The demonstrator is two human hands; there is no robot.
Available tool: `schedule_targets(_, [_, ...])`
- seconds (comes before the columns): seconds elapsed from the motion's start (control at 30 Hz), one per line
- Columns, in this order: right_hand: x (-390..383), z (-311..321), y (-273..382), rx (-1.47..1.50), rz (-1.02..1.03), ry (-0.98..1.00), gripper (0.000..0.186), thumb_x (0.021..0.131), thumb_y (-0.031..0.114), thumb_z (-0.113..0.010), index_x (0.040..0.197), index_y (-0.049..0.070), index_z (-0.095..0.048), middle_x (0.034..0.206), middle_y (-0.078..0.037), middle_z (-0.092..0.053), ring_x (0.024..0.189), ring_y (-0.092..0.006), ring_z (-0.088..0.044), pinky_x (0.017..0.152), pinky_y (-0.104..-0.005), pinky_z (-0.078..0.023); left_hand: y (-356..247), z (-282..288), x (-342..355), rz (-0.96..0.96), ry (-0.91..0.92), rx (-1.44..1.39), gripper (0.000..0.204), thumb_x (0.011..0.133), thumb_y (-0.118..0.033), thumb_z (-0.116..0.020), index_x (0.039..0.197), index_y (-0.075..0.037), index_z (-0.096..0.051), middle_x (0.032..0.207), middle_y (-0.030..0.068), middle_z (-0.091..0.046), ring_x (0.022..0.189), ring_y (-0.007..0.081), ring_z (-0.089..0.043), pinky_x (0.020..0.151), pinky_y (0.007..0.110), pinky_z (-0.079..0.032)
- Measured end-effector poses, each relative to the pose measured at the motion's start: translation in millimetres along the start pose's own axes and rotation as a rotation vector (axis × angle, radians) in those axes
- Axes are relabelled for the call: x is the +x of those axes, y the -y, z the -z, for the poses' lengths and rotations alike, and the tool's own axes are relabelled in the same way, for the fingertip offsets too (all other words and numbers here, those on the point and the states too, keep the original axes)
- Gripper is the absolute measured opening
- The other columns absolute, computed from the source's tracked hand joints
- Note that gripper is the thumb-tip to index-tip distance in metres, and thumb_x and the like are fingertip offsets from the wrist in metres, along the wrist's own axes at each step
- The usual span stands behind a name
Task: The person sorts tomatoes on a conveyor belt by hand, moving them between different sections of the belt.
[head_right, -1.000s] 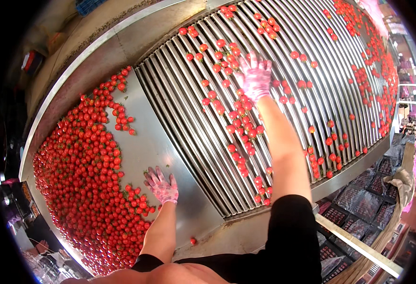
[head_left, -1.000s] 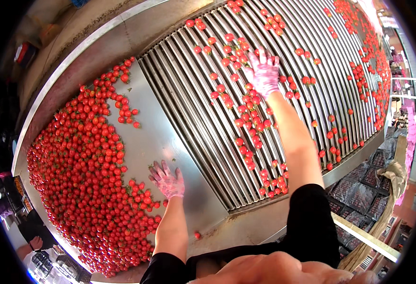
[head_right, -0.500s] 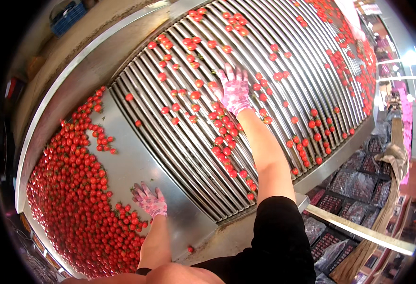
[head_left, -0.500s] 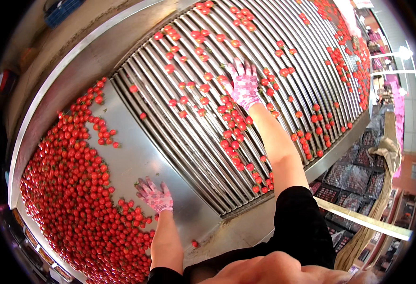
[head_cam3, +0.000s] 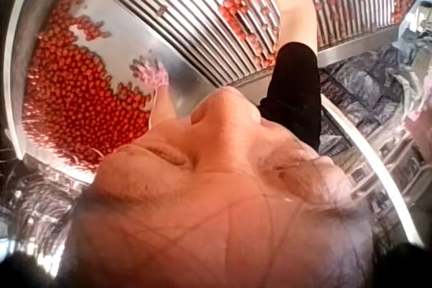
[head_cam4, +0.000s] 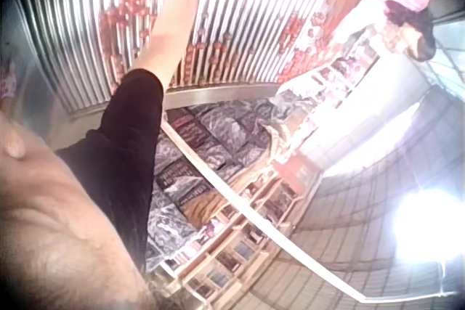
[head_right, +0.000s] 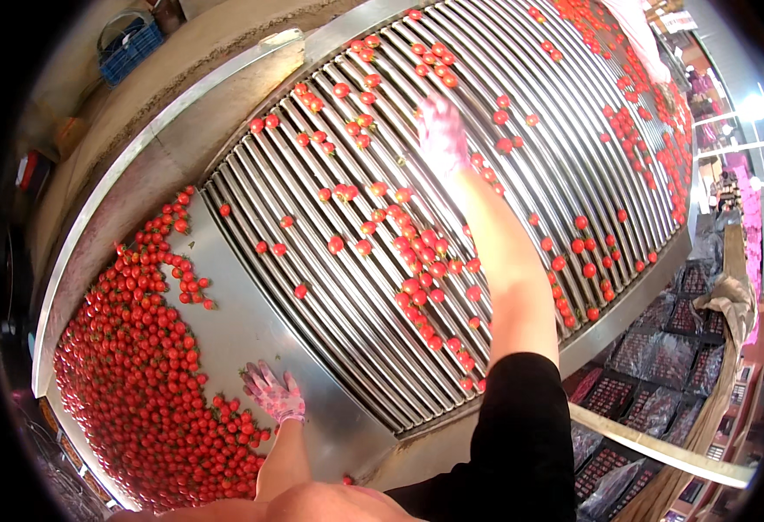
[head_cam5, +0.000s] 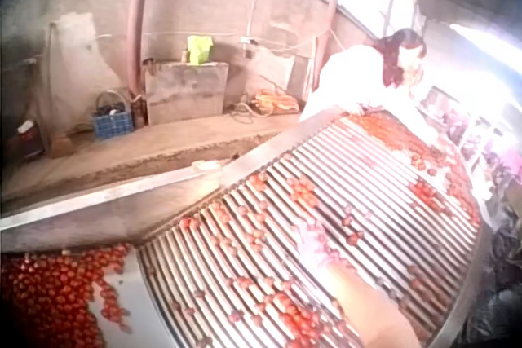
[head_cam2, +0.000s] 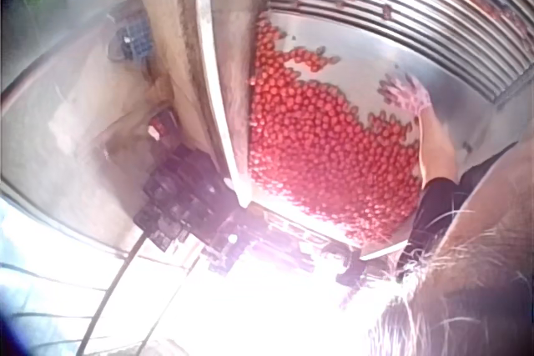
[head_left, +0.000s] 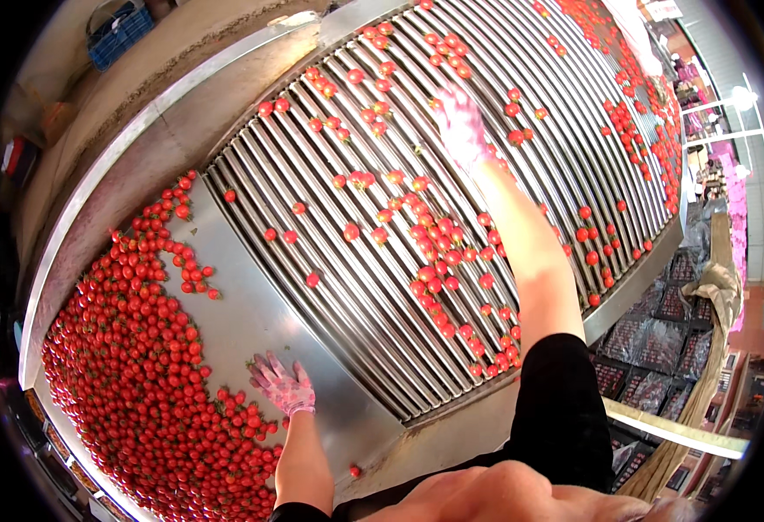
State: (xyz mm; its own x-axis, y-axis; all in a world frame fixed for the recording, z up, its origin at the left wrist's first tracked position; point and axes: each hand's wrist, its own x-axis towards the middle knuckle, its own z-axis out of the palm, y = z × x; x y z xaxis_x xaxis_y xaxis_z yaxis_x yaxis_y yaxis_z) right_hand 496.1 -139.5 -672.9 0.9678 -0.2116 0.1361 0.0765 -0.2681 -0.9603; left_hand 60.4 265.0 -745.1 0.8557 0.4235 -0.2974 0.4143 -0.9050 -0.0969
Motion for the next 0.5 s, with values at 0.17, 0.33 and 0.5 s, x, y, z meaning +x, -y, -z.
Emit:
schedule_targets(0.17, [124.4,-1.5,-17.7,-1.329,0.190,0.154,0.039,0.091,0.010,-0.056,0.129,0.014,-0.056,0.135,-0.013,-0.055,0.127,-0.0275,-0.052,0.098,-0.0457,-0.049,-1.9,-7.1,-2.2,-0.018,-0.049,-0.064,0.070,0.089,-0.040,-0.058,0.148,-0.009,-0.035,0.157,0.0157,-0.023,0.146,0.0416,-0.018,0.119,0.058,-0.015])
schedule_targets(0.33, [130.7,0.7,-22.0,-1.678,0.184,0.156,0.024,0.087,0.018,-0.062,0.110,0.011,-0.065,0.108,-0.013,-0.065,0.103,-0.0264,-0.064,0.087,-0.0422,-0.051,0.3,-17.6,-2.8,-0.095,-0.119,-0.028,0.074,0.087,-0.038,-0.060,0.148,-0.008,-0.033,0.156,0.0175,-0.024,0.145,0.0435,-0.018,0.119,0.059,-0.015])
schedule_targets(0.5, [70.5,17.3,-30.5,-1.181,0.460,0.020,0.028,0.083,-0.002,-0.055,0.108,0.008,-0.063,0.110,-0.014,-0.059,0.104,-0.0326,-0.059,0.088,-0.0423,-0.051,5.2,-14.7,-4.0,-0.064,-0.124,0.006,0.074,0.087,-0.038,-0.060,0.149,-0.007,-0.033,0.156,0.0178,-0.024,0.144,0.0439,-0.020,0.119,0.059,-0.015])
